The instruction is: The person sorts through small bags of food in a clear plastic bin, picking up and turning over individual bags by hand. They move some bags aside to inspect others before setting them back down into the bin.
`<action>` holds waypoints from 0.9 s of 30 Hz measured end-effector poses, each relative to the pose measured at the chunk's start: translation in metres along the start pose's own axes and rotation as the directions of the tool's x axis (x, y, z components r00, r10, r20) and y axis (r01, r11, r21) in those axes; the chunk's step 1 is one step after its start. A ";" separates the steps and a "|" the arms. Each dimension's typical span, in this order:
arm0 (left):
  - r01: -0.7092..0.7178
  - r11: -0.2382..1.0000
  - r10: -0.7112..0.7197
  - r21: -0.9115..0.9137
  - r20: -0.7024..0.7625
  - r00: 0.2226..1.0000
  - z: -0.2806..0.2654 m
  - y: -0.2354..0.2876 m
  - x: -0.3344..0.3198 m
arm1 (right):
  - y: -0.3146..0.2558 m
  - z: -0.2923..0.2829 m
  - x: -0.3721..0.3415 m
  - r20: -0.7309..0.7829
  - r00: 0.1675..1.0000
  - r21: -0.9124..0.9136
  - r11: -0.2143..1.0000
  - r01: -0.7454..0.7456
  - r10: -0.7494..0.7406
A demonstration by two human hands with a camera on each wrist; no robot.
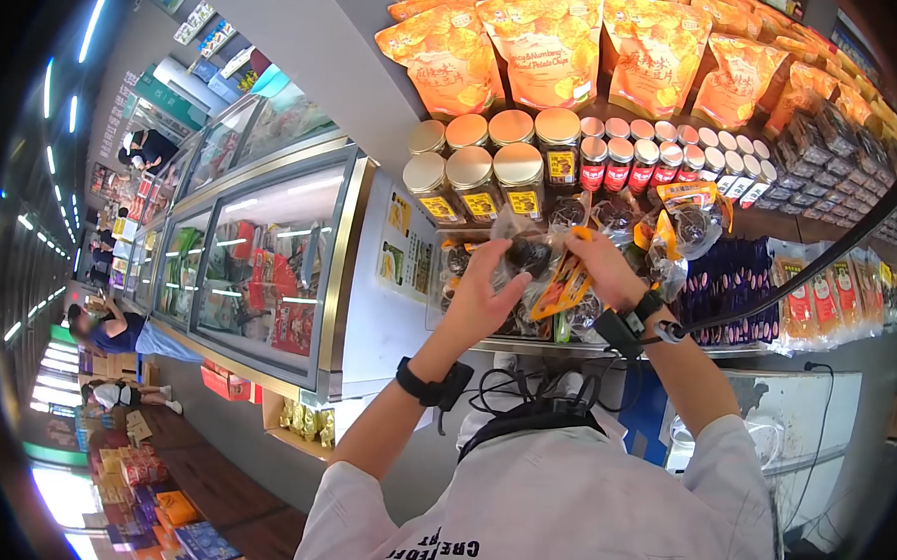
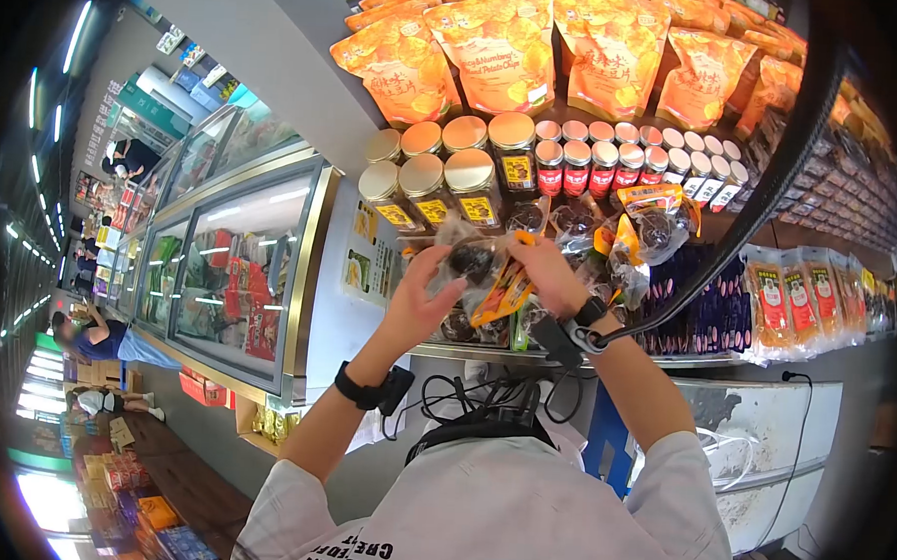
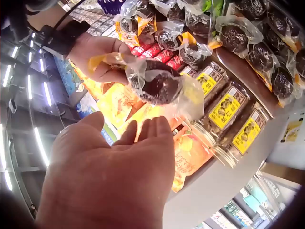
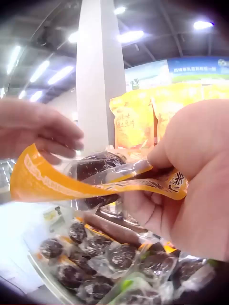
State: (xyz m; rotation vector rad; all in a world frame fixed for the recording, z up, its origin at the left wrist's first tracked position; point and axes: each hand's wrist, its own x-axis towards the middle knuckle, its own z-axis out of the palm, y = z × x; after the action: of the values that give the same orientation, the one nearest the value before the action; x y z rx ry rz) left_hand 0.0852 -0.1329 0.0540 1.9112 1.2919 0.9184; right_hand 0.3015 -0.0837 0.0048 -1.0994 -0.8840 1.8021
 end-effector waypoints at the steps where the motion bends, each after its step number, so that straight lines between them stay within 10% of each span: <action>1: 0.029 0.997 -0.026 0.076 -0.039 0.999 0.008 -0.009 0.001 | 0.006 0.000 -0.005 -0.009 1.000 0.003 1.000 0.002 -0.002; 7: 0.067 0.984 -0.060 0.163 -0.051 0.997 0.027 -0.017 -0.003 | 0.014 0.015 -0.034 0.097 0.993 0.133 0.987 -0.085 0.073; 13: 0.274 0.940 -0.280 -0.203 0.002 0.960 0.024 -0.015 -0.011 | 0.030 0.025 -0.024 0.133 0.989 0.265 0.959 -0.102 0.069; 18: 0.488 0.619 -0.499 -0.616 0.172 0.850 0.014 -0.027 -0.011 | 0.035 0.035 -0.007 0.211 0.974 0.290 0.945 -0.148 0.088; 21: 0.425 0.694 -0.508 -0.580 0.022 0.861 0.013 -0.039 -0.015 | 0.045 0.049 0.006 0.044 0.989 -0.103 0.984 0.145 -0.141; 23: 0.421 0.786 -0.514 -0.453 -0.098 0.852 0.022 -0.084 -0.024 | 0.062 0.053 0.008 -0.103 0.677 -0.845 0.423 0.327 -0.729; 27: 0.314 0.948 -0.284 0.057 -0.296 0.912 0.032 -0.104 -0.033 | 0.119 0.064 0.011 0.062 0.900 -0.685 0.637 0.352 -0.431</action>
State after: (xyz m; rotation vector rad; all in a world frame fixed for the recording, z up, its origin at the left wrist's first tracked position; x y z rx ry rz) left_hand 0.0522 -0.1361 -0.0545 1.6305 1.7777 1.0049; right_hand 0.2062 -0.1314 -0.0783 -1.2949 -1.6612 1.0310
